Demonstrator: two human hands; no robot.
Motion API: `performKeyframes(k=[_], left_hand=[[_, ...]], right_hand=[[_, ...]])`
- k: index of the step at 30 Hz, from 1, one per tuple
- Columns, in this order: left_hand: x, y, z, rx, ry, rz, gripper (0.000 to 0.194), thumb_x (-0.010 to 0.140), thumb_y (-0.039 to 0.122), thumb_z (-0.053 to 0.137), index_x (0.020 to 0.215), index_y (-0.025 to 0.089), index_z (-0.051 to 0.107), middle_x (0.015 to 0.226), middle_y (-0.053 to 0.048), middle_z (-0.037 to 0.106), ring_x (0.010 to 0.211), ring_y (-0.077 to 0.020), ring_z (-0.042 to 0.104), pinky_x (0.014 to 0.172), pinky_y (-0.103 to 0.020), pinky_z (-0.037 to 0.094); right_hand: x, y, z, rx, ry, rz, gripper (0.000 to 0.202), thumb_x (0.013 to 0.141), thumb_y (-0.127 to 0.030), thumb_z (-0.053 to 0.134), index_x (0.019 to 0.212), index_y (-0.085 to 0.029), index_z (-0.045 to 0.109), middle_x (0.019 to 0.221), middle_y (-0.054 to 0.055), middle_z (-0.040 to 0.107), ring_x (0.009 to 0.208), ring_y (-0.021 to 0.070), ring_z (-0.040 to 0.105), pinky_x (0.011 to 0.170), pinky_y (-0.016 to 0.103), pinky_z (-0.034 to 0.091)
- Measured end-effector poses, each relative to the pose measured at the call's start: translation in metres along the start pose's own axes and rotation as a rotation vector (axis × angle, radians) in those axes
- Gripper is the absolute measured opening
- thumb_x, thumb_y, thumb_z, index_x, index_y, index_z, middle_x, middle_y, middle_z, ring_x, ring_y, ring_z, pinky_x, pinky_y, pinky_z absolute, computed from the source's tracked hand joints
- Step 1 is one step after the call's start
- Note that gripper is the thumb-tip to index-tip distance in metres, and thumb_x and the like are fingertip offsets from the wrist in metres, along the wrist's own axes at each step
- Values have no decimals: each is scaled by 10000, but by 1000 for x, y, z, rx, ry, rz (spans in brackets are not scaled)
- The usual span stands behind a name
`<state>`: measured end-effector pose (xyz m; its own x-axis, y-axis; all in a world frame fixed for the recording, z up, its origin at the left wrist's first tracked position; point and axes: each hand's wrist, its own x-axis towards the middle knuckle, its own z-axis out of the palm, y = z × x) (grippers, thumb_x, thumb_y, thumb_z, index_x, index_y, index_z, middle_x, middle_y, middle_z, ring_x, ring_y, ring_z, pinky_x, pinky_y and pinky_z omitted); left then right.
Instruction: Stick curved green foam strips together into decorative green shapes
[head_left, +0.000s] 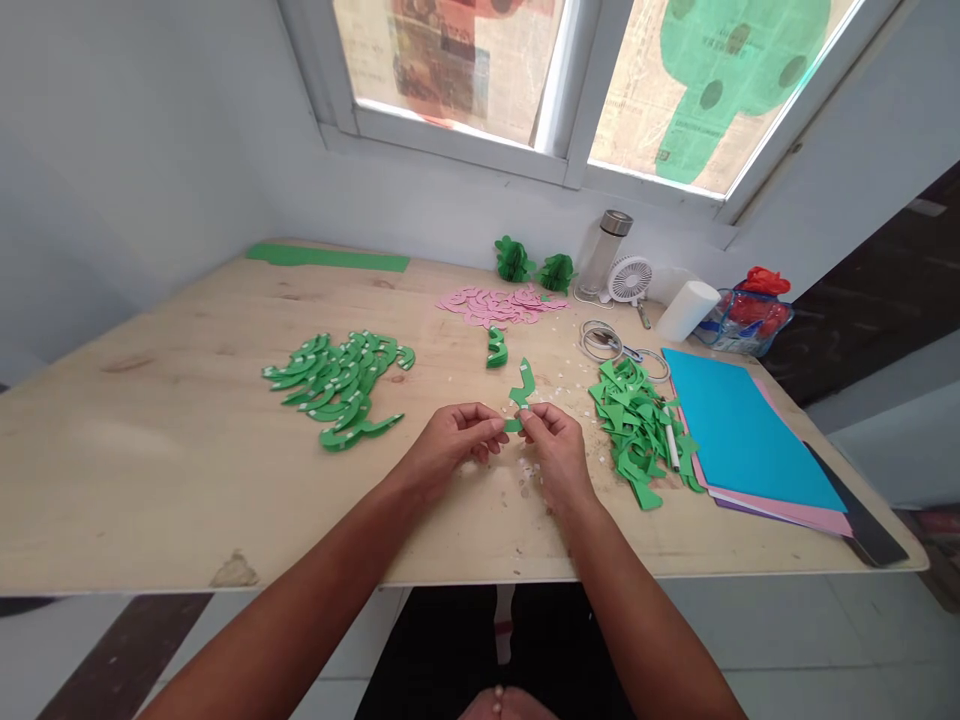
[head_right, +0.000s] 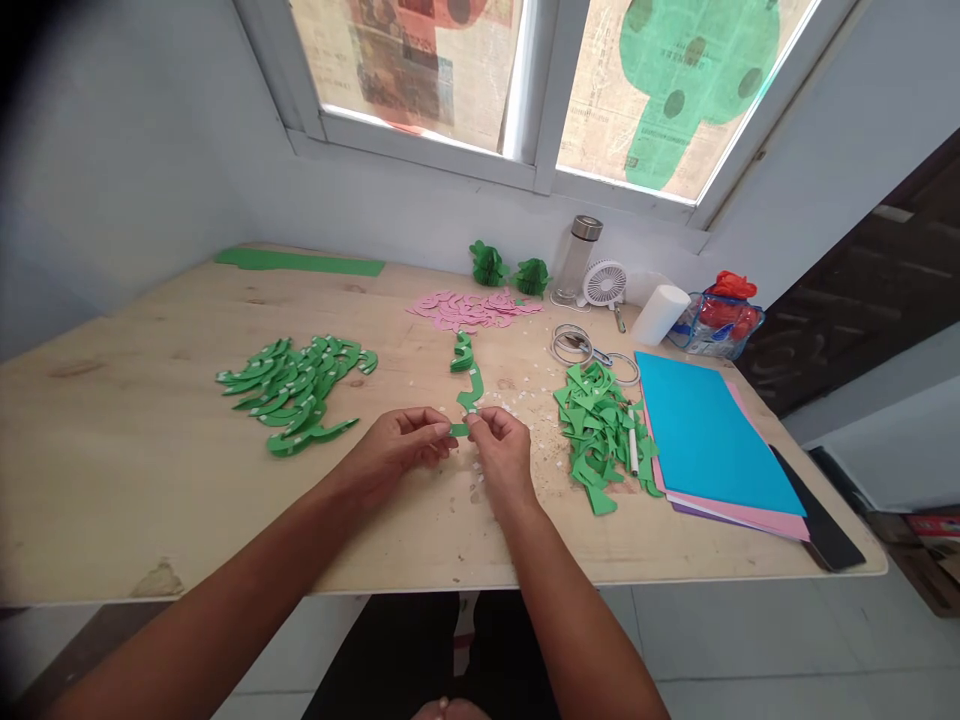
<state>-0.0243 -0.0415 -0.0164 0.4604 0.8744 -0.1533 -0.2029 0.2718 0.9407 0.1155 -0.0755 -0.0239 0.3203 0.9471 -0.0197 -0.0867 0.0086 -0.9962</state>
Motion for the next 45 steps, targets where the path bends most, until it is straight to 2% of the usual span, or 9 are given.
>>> performKeyframes(k=[6,16,25,30,33,36,40,45], left_hand=[[1,-1,0,54,0,49,181,663,312,732,618,151,663,614,-50,645,517,-120,528,491,-221,404],[-3,4,2,36,-33,67,171,679,315,710,647,154,664,638,-45,630,562,-128,530,508,-227,413],[-1,5,1,202,-21,138,192,687,329,686,617,153,652,596,-27,617,505,-107,491,497,-224,401],[-1,4,0,333,-62,139,223,685,364,672,638,148,644,574,-3,601,508,-100,481,498,-217,399],[1,1,-1,328,-60,140,235,692,381,665,703,146,655,656,-23,637,522,-104,496,507,-228,417],[4,-2,-2,271,-18,141,266,700,401,661,784,148,661,763,-53,673,575,-126,542,525,-241,441],[6,-3,-2,216,42,151,267,676,408,683,711,146,639,619,-19,624,564,-130,541,523,-236,436],[4,-3,-2,148,20,142,279,669,404,689,631,139,609,557,0,585,516,-105,495,521,-231,407]], right_hand=[[0,1,0,21,-30,17,211,677,-390,633,695,-181,622,616,-13,564,590,120,481,573,238,383],[1,0,0,233,-93,61,177,652,-350,679,666,-186,615,599,-21,556,565,109,466,570,242,373],[0,-1,0,154,-47,41,183,668,-360,658,677,-179,633,643,-8,596,582,110,463,580,240,353],[2,4,-1,182,-13,55,206,683,-374,651,638,-179,605,654,-13,617,580,104,472,588,239,348],[2,4,-1,168,-10,60,214,683,-369,656,619,-175,592,622,-18,606,550,98,449,564,237,331],[0,3,0,121,-50,40,223,693,-372,645,610,-172,588,581,-30,576,523,91,419,527,230,301],[-2,3,2,-14,-172,5,244,709,-379,622,597,-165,585,546,-39,536,489,83,391,491,226,273],[-2,8,0,-58,-200,-8,230,715,-383,625,653,-161,618,564,-32,550,502,91,426,496,227,295]])
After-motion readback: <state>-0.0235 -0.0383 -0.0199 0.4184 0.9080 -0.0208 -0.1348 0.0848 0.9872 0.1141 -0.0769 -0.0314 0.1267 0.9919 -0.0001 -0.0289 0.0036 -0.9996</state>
